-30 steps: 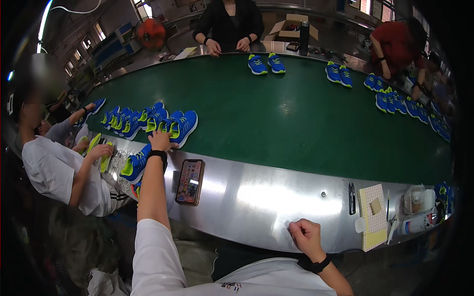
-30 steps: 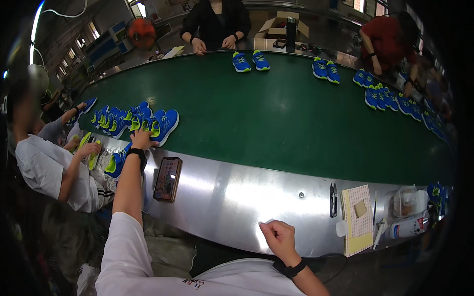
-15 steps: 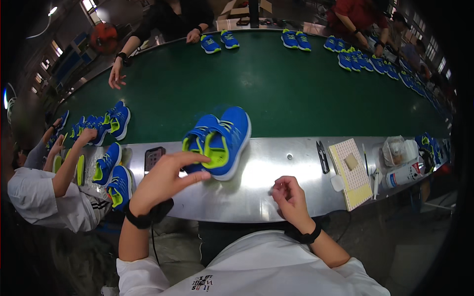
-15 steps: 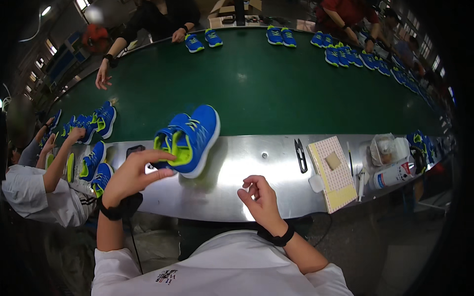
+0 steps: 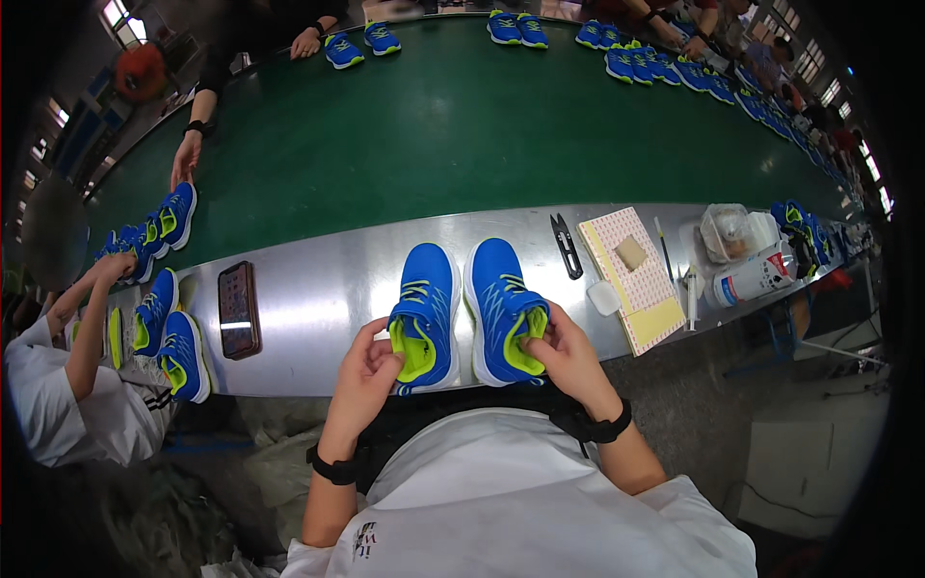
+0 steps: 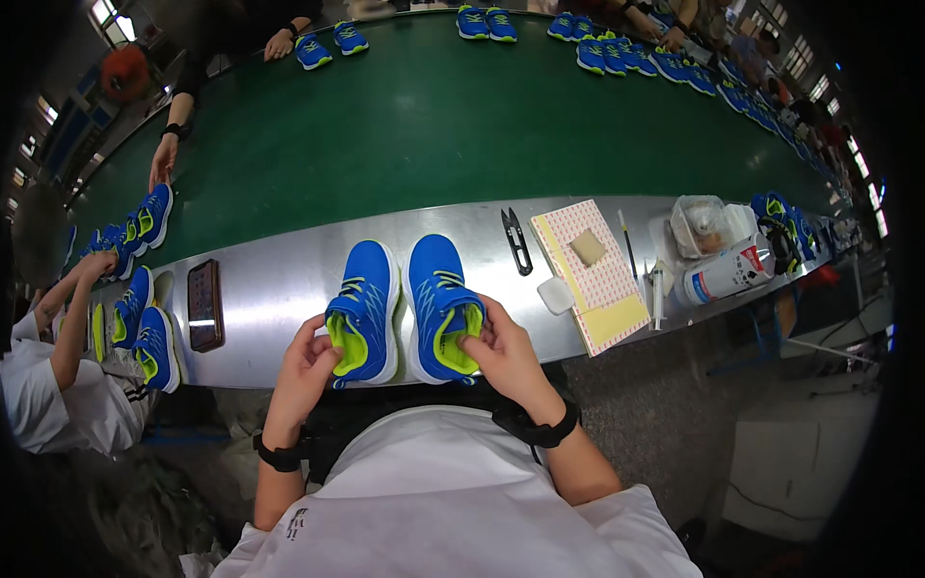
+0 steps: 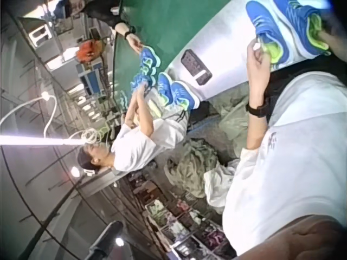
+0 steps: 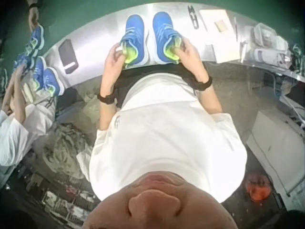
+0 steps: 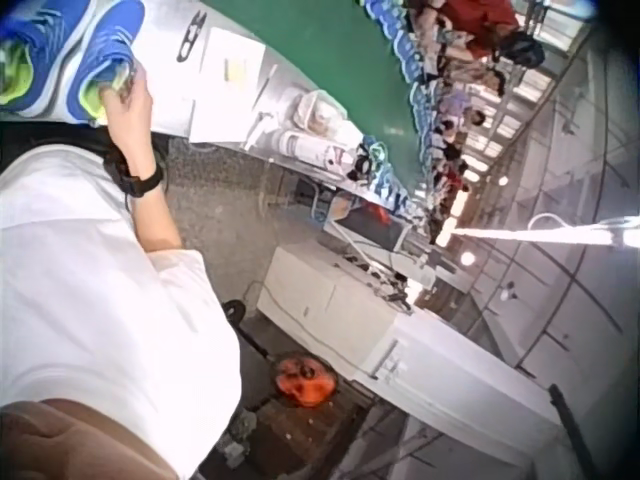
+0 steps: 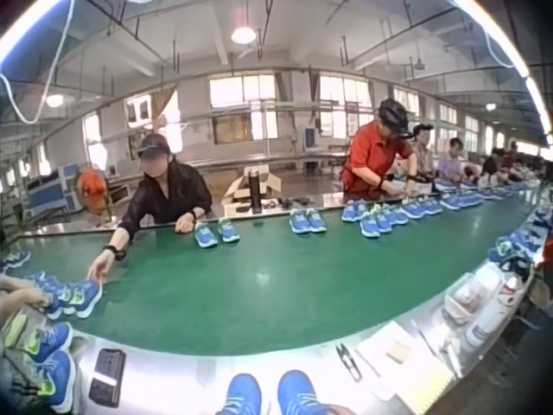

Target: Inspecting and applying a cleaning agent or adhesive to children's shoes on a factory assembly line.

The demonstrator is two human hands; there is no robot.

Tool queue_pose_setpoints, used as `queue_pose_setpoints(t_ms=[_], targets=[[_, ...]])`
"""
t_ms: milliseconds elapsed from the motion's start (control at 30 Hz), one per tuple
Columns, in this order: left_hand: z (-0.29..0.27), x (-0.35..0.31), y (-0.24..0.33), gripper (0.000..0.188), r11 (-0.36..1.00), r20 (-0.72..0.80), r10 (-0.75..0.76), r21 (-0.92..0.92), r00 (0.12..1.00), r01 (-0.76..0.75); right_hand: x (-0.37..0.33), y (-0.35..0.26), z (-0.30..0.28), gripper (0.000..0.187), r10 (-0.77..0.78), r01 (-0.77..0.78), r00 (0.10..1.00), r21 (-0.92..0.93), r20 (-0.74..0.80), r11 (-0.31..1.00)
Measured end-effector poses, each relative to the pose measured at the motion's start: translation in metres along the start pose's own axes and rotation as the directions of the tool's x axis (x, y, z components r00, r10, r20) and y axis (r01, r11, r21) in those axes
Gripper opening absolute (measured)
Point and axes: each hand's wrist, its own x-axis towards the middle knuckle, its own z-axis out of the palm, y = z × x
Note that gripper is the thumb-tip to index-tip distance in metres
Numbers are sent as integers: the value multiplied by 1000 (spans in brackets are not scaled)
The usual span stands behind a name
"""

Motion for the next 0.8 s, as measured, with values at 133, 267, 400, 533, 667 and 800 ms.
queue_pose_setpoints(t_ms=[133, 267, 400, 533, 667, 800], targets=[[12, -1, -22, 51, 968, 83, 27, -252, 996, -5, -3, 15, 12, 44, 37, -68, 996, 437, 79, 897], [30, -8, -29, 57, 910, 64, 65, -413, 996, -33, -6, 17, 19, 45, 41, -114, 989, 546, 143, 830], [34, -13, -31, 62, 782, 96, 63, -623, 993, 10, -6, 13, 20, 53, 92, -225, 969, 667, 229, 710], [36, -16, -17, 59, 777, -40, 141, -614, 989, -136, -5, 6, 23, 61, -46, -68, 986, 646, 157, 760], [34, -13, -10, 61, 819, -208, 561, -1, 801, -574, 2, -3, 23, 72, -543, 553, 832, 96, -116, 827], [38, -23, 17, 59, 618, -119, 706, 585, 698, -526, -5, -24, 10, 70, -726, 500, 684, -680, -70, 536]])
